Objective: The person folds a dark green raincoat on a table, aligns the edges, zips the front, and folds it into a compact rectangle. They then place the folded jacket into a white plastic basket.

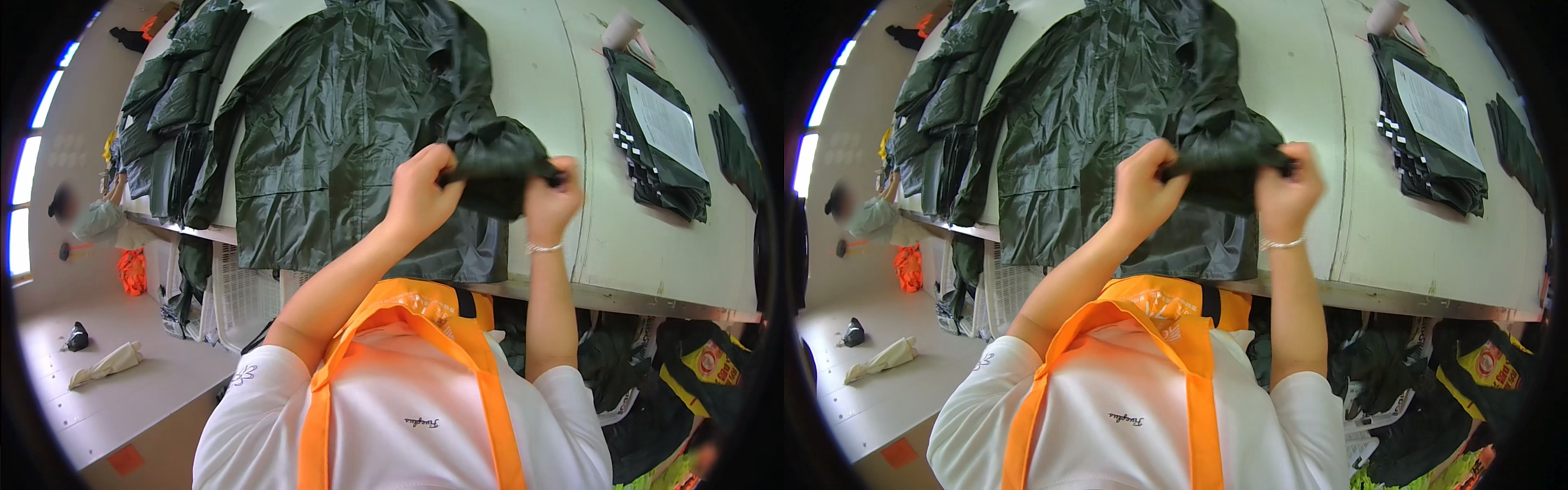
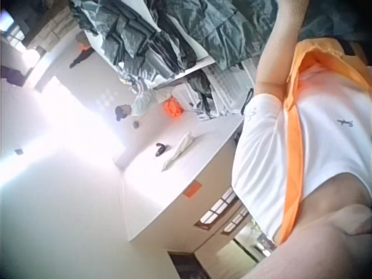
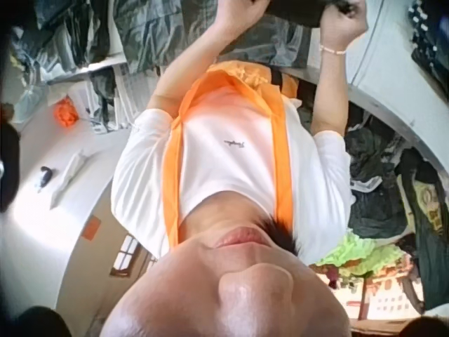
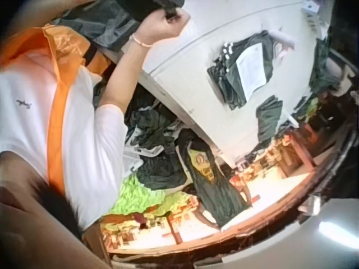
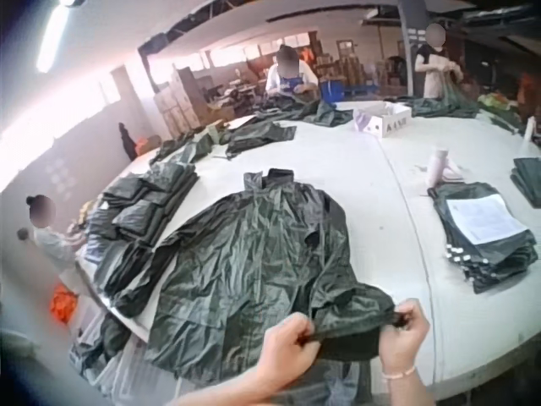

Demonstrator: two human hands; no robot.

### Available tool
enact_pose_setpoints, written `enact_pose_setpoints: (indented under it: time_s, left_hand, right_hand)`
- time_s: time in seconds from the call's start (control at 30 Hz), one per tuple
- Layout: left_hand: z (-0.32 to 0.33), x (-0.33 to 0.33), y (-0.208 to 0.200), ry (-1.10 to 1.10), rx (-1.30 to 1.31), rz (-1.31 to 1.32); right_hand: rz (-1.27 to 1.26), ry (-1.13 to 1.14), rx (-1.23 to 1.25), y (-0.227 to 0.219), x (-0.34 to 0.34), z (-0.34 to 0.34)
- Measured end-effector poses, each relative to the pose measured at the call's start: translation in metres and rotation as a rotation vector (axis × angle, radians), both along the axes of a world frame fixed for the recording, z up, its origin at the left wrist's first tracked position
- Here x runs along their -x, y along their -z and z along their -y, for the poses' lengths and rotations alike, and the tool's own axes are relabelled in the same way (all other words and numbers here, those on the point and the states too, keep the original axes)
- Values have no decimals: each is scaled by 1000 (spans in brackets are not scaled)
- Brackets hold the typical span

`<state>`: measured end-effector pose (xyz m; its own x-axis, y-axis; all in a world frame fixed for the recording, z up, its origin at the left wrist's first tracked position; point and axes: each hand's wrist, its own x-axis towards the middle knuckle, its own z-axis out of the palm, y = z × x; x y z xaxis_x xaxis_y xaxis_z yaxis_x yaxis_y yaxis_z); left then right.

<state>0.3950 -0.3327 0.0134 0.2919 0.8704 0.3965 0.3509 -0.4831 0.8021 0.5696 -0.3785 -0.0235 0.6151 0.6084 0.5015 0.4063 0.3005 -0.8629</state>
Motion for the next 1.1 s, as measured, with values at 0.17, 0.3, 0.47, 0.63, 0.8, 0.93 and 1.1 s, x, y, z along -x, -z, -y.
enact_pose_setpoints:
  time_s: [0.17, 0.3, 0.47, 0.63, 0.8, 0.93, 1.1]
  left_hand:
    - [-12, 18, -13, -140, -307, -47]
    - [3, 8, -28, 50, -476, -102]
    - [4, 4, -21, 87, -449, -56]
    - [-2, 5, -29, 143, -565, -30]
    - [0, 5, -35, 235, -737, -64]
    - [2, 4, -37, 364, -868, -152]
    - [4, 0, -42, 401, -934, -193]
  right_hand:
    - [103, 46, 19, -17, -5, 34]
    - [-34, 11, 49, -28, 7, 43]
    - [-3, -79, 97, -33, 10, 53]
    - [-70, -248, 213, -33, 11, 73]
    - [-122, -416, 335, -57, 3, 83]
    - [-114, -565, 544, -84, -1, 73]
    - [-114, -629, 580, -93, 0, 68]
